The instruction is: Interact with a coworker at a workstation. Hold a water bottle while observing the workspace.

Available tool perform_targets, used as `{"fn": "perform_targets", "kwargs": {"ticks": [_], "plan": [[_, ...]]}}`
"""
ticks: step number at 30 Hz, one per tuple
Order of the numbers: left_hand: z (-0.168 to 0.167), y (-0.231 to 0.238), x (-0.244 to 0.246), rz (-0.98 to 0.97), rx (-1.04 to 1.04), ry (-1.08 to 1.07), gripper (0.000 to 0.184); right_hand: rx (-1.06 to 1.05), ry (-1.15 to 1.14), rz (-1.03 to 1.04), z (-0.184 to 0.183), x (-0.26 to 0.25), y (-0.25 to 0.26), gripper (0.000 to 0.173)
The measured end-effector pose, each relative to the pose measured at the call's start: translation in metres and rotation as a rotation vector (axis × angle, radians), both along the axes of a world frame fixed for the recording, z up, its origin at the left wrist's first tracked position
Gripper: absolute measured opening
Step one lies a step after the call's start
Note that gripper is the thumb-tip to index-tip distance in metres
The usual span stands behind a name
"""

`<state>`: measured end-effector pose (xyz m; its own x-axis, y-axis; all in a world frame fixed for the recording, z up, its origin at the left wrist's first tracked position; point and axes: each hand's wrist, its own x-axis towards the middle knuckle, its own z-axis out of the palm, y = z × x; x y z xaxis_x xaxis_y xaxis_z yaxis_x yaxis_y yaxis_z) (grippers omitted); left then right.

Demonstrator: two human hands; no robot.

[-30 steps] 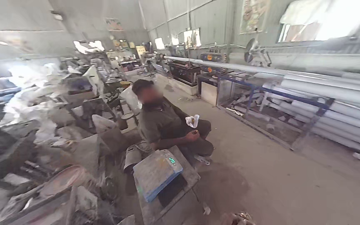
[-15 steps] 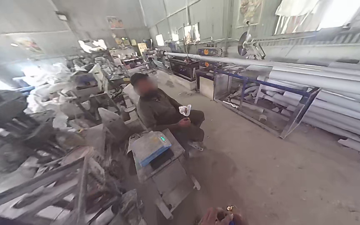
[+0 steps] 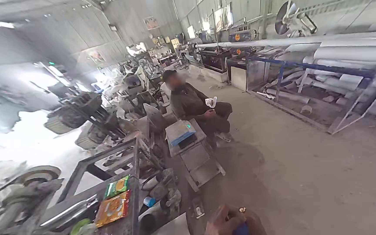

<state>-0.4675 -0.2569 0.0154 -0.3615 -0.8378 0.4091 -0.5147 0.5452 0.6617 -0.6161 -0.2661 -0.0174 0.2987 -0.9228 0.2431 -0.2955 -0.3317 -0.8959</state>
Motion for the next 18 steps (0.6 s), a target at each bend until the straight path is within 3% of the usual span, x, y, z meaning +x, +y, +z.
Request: {"fn": "perform_targets", "kwargs": {"ticks": [5, 9, 15, 18], "plan": [[-0.016, 0.022, 0.013, -0.131, 0.003, 0.032, 0.03, -0.005, 0.024, -0.003, -0.006, 0.004, 0.022, 0.021], [-0.026, 0.043, 0.03, -0.095, -0.032, 0.077, 0.032, -0.092, -0.011, 0.006, -0.015, 0.02, 0.035, 0.017], [-0.036, 0.092, 0.059, 0.273, -0.018, 0.196, 0.031, -0.06, -0.09, 0.189, -0.025, 0.069, 0.059, 0.022], [-0.035, 0.121, 0.088, 0.348, 0.016, 0.174, 0.032, -0.065, -0.132, 0.198, -0.031, 0.098, 0.083, 0.023]]}}
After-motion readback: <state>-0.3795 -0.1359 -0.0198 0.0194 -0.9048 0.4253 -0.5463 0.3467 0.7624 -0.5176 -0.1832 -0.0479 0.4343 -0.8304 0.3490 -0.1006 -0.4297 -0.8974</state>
